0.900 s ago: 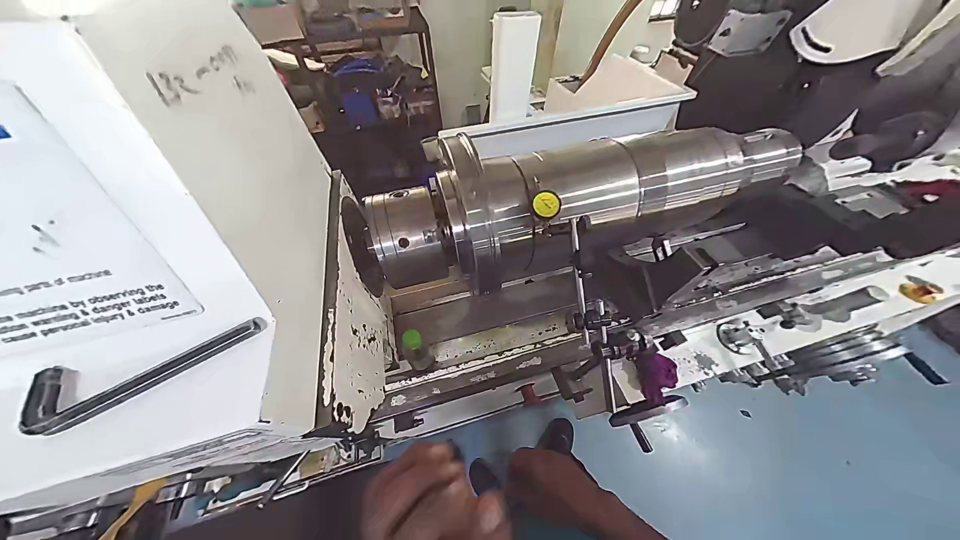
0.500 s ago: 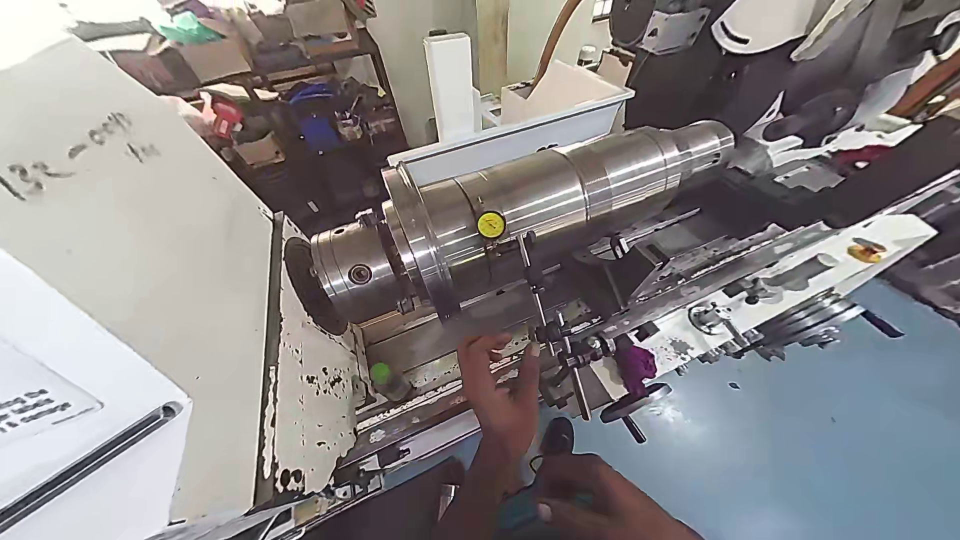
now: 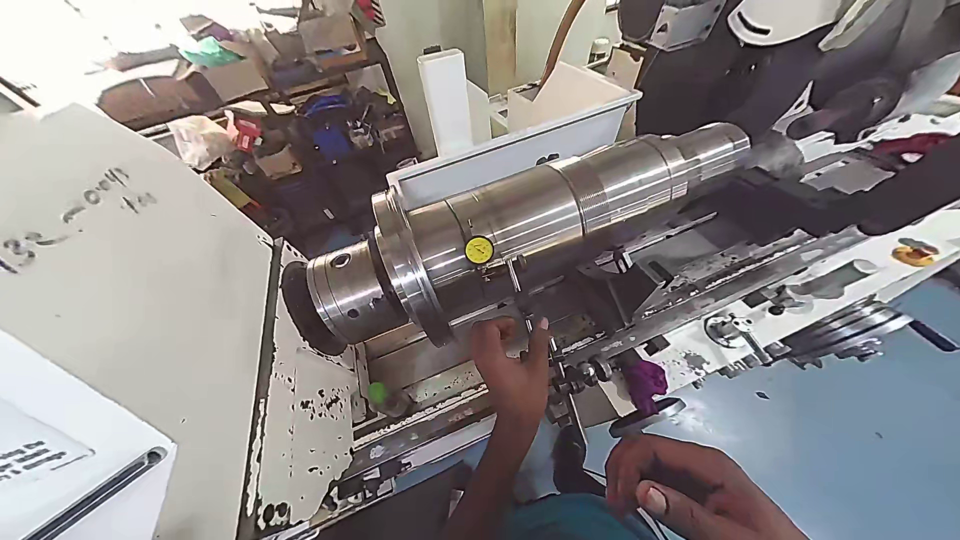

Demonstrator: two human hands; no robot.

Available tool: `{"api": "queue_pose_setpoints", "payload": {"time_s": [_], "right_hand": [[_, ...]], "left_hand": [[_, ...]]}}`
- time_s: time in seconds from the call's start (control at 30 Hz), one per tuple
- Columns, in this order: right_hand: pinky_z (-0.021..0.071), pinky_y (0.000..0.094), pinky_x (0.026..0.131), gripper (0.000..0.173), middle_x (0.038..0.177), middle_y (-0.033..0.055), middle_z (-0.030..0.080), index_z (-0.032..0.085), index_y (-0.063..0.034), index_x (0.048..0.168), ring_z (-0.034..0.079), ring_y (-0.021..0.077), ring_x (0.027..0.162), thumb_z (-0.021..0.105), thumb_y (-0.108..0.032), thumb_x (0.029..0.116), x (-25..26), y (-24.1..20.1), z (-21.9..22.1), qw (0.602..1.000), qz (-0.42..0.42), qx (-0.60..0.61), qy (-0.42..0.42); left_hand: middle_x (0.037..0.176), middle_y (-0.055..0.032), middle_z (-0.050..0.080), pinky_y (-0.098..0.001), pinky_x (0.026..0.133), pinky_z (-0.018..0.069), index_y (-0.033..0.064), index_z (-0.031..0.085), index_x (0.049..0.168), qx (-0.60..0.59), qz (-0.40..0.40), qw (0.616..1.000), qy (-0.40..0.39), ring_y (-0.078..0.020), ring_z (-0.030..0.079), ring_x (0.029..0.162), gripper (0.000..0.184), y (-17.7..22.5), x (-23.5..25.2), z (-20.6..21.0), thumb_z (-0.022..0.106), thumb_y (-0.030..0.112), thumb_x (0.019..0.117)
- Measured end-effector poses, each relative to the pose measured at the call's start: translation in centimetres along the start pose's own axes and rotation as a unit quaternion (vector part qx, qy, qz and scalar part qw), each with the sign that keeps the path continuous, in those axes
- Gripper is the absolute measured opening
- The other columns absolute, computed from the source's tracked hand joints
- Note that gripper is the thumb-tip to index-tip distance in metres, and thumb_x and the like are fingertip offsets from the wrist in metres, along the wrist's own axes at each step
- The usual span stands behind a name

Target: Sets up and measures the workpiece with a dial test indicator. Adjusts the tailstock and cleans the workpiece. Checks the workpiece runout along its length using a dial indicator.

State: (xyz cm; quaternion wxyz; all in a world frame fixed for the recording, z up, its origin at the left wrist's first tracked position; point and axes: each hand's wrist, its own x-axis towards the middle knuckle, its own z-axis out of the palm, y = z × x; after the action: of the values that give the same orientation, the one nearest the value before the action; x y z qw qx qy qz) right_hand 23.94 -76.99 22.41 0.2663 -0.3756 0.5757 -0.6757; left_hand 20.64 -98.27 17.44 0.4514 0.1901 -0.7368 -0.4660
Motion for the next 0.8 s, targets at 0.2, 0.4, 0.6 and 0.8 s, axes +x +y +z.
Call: {"api": "queue_pose_setpoints", "payload": {"time_s": [0.2,0.4,0.6,0.8], "right_hand": [[0.0597,0.0267,0.078,0.024,0.096,0.0027,0.072,0.070,-0.0086,0.106,0.069,0.0099,0.088,0.061,-0.030,0.1044,0.6,-0.1,-1.5,1.000,0.003,-0.008,-0.004],[0.0606,0.0265,0.076,0.024,0.094,0.0019,0.072,0.070,-0.0084,0.105,0.070,0.0090,0.085,0.061,-0.031,0.1038,1.4,0.1,-2.7,1.000,-0.011,-0.012,0.001],[0.0601,0.0253,0.076,0.023,0.093,0.0010,0.072,0.070,-0.0080,0.103,0.069,0.0079,0.084,0.062,-0.030,0.1035,2.1,0.4,-3.4,1.000,-0.009,-0.015,0.000],[0.0563,0.0202,0.067,0.026,0.093,0.0007,0.072,0.070,-0.0089,0.103,0.067,0.0052,0.079,0.061,-0.034,0.1036,2.9,0.4,-4.9,1.000,-0.017,-0.026,0.004]], "left_hand": [[0.086,-0.0048,0.062,-0.0297,0.079,0.0500,0.0044,0.065,0.090,0.023,0.006,0.999,0.024,-0.0146,0.060,0.088,0.024,0.2,0.3,0.8,0.079,0.021,0.0822],[0.084,-0.0033,0.062,-0.0259,0.079,0.0484,0.0049,0.065,0.087,0.027,0.018,0.999,0.032,-0.0111,0.060,0.087,0.016,0.5,0.4,1.0,0.076,0.017,0.0828],[0.082,-0.0038,0.060,-0.0248,0.076,0.0500,0.0039,0.064,0.083,-0.018,0.001,1.000,0.024,-0.0114,0.060,0.084,0.011,1.1,0.6,1.0,0.072,0.012,0.0842],[0.082,-0.0030,0.060,-0.0215,0.073,0.0535,0.0014,0.066,0.084,-0.096,-0.040,0.995,0.002,-0.0086,0.061,0.079,0.008,1.3,0.4,1.0,0.066,0.008,0.0880]]}}
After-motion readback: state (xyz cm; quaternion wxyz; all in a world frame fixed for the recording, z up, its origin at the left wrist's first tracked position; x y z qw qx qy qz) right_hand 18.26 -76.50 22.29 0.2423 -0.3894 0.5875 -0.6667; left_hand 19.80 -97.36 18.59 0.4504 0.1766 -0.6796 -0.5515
